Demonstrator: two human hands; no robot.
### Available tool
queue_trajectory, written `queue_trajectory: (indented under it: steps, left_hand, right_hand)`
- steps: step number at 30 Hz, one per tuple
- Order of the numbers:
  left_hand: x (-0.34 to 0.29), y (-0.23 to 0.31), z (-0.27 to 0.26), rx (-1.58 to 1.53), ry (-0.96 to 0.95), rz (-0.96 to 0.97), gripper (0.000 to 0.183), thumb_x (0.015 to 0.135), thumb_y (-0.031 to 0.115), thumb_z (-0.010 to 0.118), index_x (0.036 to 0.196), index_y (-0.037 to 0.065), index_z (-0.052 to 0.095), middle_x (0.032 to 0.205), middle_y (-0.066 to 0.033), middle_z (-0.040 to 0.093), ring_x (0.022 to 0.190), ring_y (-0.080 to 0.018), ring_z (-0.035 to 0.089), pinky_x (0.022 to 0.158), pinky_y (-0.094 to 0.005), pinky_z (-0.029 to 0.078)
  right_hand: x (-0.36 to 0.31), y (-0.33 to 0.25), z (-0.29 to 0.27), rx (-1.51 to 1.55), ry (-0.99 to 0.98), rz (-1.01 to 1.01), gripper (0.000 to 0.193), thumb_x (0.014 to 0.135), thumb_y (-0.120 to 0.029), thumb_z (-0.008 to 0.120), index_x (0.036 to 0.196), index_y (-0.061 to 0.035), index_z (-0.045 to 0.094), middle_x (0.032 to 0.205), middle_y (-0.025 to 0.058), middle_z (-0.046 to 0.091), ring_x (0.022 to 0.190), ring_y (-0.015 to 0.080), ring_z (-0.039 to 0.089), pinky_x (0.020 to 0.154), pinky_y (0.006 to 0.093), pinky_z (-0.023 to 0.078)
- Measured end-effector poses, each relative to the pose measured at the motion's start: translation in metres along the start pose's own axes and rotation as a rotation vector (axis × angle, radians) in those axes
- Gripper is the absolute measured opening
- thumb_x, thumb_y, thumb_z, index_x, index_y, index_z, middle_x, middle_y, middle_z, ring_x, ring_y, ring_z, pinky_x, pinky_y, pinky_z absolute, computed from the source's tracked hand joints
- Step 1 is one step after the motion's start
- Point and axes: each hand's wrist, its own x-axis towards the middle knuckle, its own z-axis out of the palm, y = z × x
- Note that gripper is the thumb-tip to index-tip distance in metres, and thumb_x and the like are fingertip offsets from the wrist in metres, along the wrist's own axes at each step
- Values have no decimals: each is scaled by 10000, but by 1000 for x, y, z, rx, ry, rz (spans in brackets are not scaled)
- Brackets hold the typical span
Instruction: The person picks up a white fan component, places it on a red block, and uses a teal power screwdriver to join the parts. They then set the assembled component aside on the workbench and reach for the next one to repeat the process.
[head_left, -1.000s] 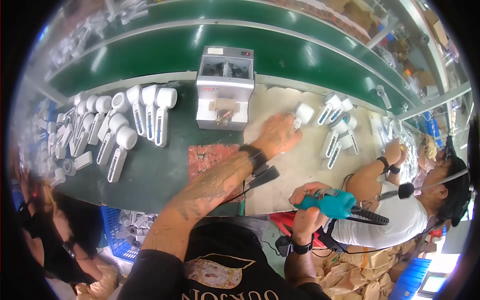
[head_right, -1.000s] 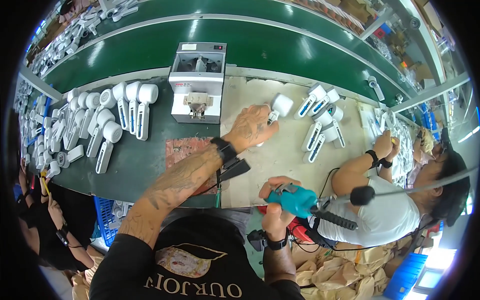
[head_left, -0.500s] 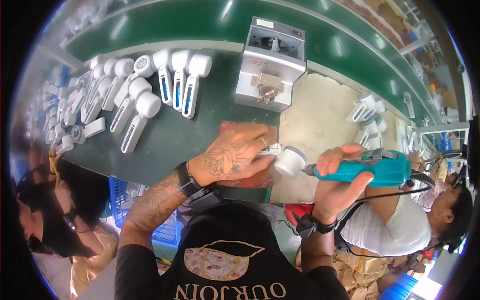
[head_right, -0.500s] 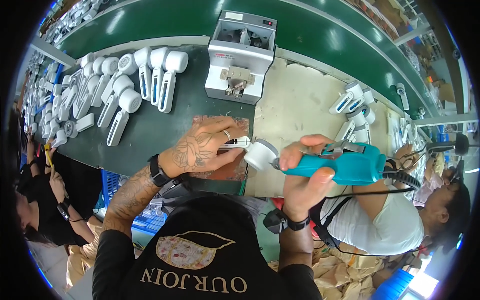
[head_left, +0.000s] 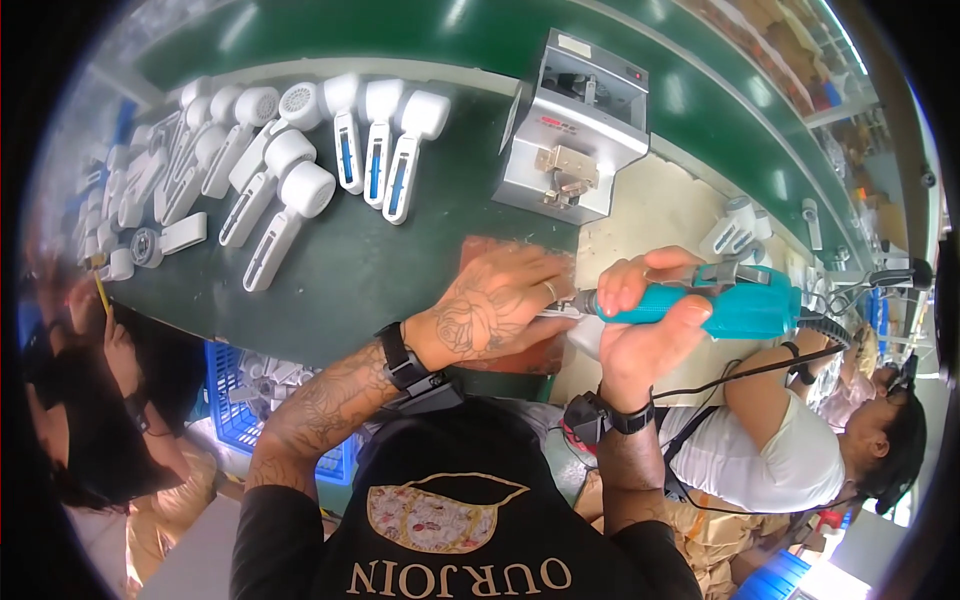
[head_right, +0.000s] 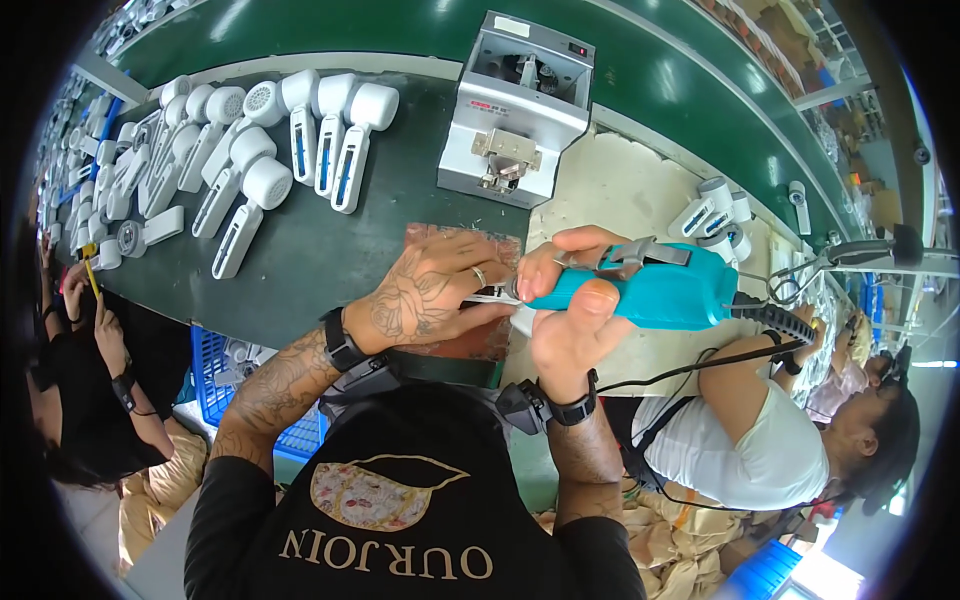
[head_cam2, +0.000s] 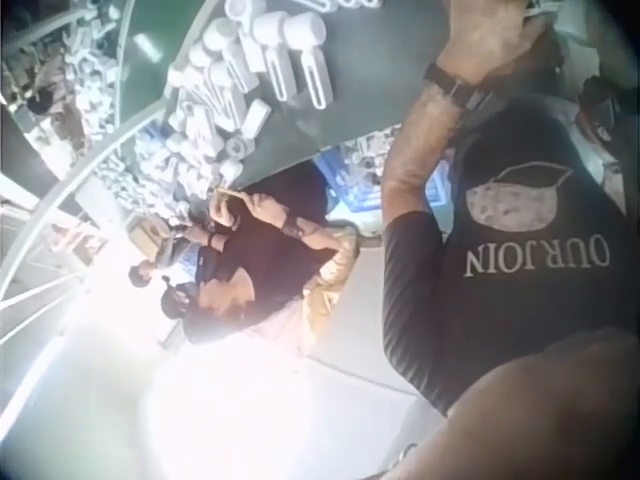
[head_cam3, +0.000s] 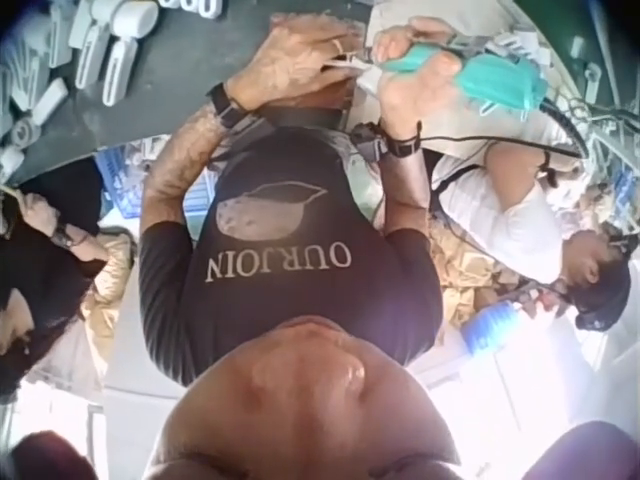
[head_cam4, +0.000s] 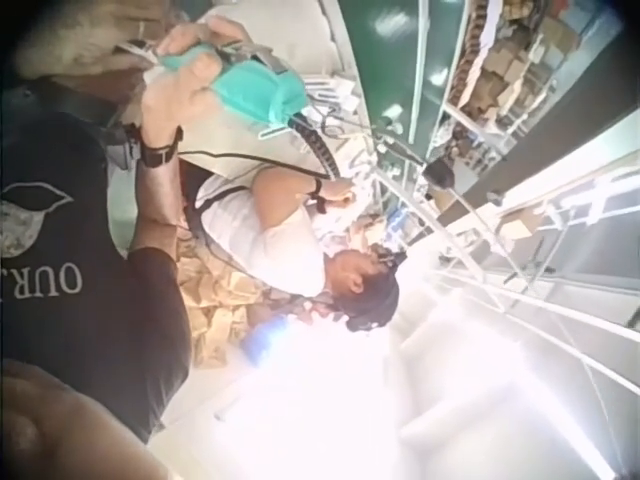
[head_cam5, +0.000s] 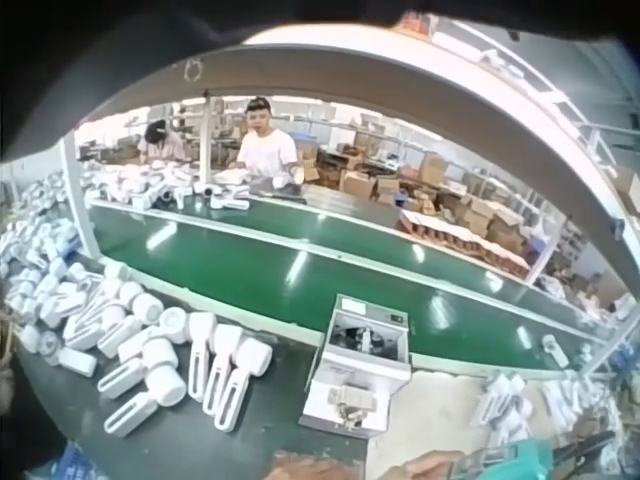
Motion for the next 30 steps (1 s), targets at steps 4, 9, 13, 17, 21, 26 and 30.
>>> queue_trajectory:
  steps: [4,9,13,17,21,26,30]
  left_hand:
    - [0,4,-2,-13,24,-34,302,765,232,806,951,53,650,1004,-98,635,977,-312,641,892,-425,523]
    - [-4,1,-2,6,-6,-4,298,750,195,823,866,70,578,953,-84,600,947,-316,634,886,-426,521]
    - [-2,-4,-1,-83,-40,-26,307,744,165,827,849,70,556,961,-79,589,931,-317,629,882,-426,517]
    - [1,0,-4,-173,-126,-119,298,747,164,825,884,50,586,977,-86,597,964,-318,635,897,-438,515]
    - [-1,-2,8,-105,65,-50,298,774,185,809,963,25,642,953,-97,605,926,-319,629,847,-429,502]
    - [8,6,-5,-103,-16,-215,280,794,220,790,973,42,669,911,-98,600,911,-309,597,841,-413,479]
    - [10,-7,-5,-55,-52,-150,299,804,255,773,1026,77,679,944,-79,600,948,-280,569,869,-404,478]
  right_hand:
    - [0,-1,2,-30,-9,-25,707,879,-698,587,1067,-20,517,617,23,457,537,147,451,502,304,378]
    - [-1,0,1,-19,-22,-35,729,865,-698,605,1062,-1,520,585,29,450,492,157,447,467,311,383]
    - [2,3,-3,24,-51,-25,722,870,-687,610,1064,3,519,588,32,457,492,157,445,468,309,387]
    - [2,1,-5,18,-58,-29,725,871,-688,607,1070,4,521,595,33,464,500,157,448,475,310,392]
    - [3,3,-4,-16,-64,-35,726,879,-696,585,1091,-4,533,622,30,470,531,157,461,502,303,395]
    - [22,-5,-7,34,-64,-85,714,903,-692,549,1119,-11,547,647,31,471,551,147,454,516,294,381]
    - [59,-3,13,-63,-26,-159,627,971,-592,529,1107,19,565,687,48,510,588,154,501,553,291,416]
